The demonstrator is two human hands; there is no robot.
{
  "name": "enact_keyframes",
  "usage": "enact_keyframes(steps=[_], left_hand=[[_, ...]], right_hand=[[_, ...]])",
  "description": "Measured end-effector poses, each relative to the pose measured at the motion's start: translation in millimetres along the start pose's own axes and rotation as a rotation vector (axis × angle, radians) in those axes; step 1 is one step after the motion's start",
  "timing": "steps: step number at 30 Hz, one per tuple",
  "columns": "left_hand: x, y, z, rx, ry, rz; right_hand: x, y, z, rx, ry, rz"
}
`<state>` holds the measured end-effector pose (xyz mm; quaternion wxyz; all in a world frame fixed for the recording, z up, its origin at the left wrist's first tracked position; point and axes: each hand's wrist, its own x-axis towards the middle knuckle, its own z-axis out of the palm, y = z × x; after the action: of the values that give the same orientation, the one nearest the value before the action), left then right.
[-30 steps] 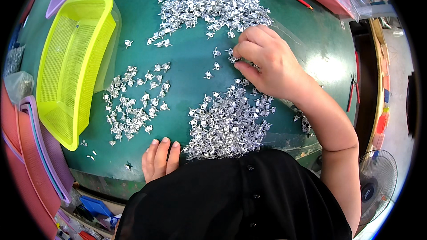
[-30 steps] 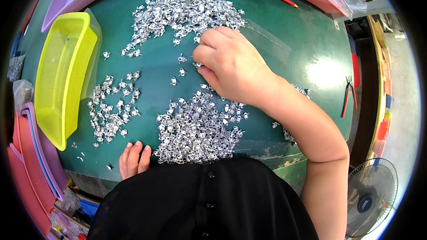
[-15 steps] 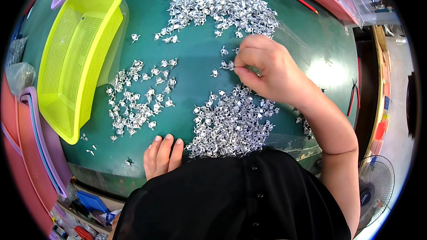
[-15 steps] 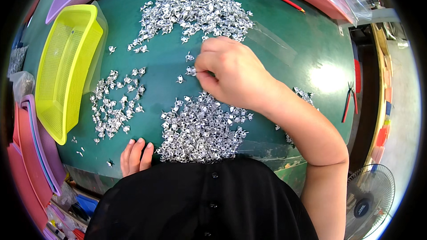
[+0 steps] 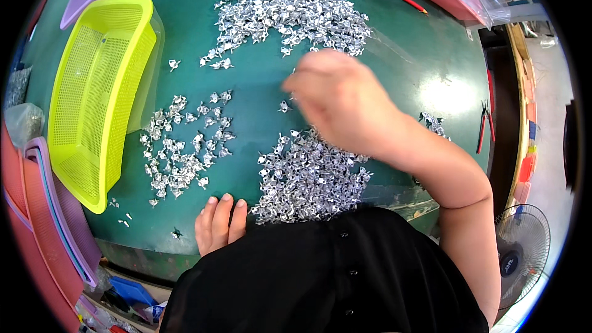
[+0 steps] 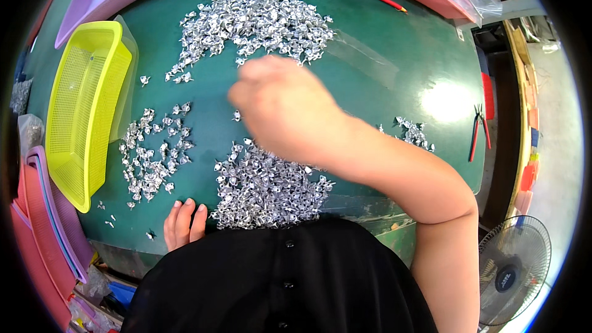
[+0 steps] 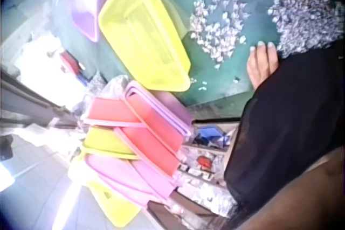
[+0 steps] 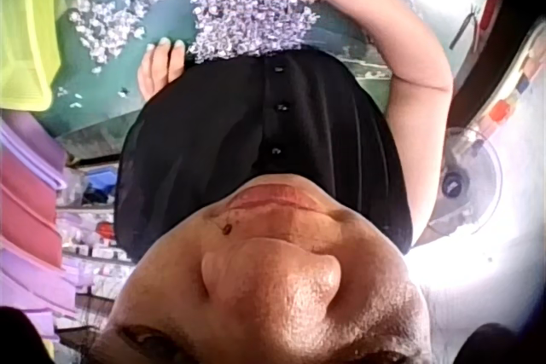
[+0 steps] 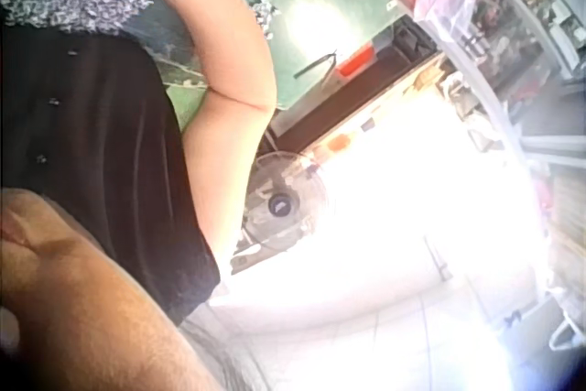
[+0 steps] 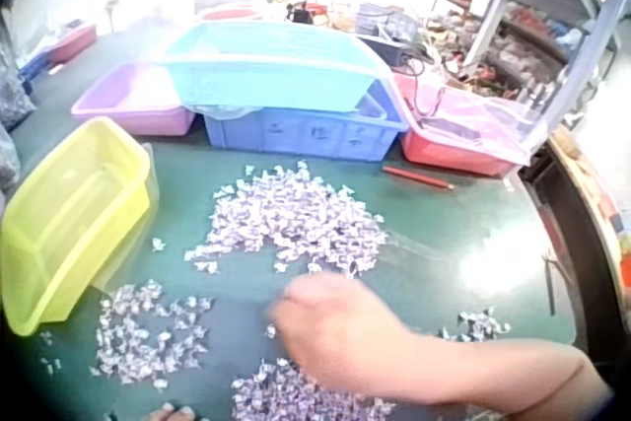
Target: The person sorts small silver metallic components on a green table, picking them up and moving them into piles. They occasionally inspect individual pieces and use their hands to gather and separate the items.
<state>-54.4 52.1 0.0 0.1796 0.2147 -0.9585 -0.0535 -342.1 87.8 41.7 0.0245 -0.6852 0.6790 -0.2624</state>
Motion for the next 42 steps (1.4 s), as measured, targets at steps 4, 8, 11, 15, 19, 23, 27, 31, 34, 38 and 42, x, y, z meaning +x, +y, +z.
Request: enact_keyframes(steps=[4, 8, 11, 15, 19, 23, 27, 31, 34, 38, 42], left_hand=[[-1, -2, 1, 0.019, -0.011, 0.01], [-2, -2, 1, 0.041, -0.016, 0.024], [-2, -3, 1, 0.045, -0.016, 0.027], [0, -1, -1, 0.019, -0.025, 0.011], [-2, -2, -1, 0.021, -0.041, 0.01], [-3, -2, 0, 0.028, -0.04, 0.013], [-3, -1, -1, 0.024, -0.047, 0.005], [-3, -1, -1, 0.031, -0.053, 0.007], [-3, -1, -1, 0.04, -0.049, 0.012], [-3, -2, 1, 0.033, -0.039, 0.02], [-4, -3, 2, 0.04, -0.022, 0.028]], right_hand=[[-31, 22, -24, -0.108, -0.067, 0.139], [-42, 25, -44, 0.019, -0.117, 0.22], [-40, 36, -42, -0.023, -0.031, 0.237], [-39, 39, -32, -0.01, 0.003, 0.283], [-38, 41, -28, -0.048, -0.002, 0.271], [-39, 41, -31, 0.088, -0.028, 0.372], [-39, 43, -31, 0.127, -0.033, 0.403], [-39, 46, -31, 0.18, -0.034, 0.45], [-38, 46, -32, 0.173, -0.052, 0.438], [-36, 43, -38, 0.25, -0.11, 0.48], [-31, 38, -41, 0.227, -0.1, 0.534]])
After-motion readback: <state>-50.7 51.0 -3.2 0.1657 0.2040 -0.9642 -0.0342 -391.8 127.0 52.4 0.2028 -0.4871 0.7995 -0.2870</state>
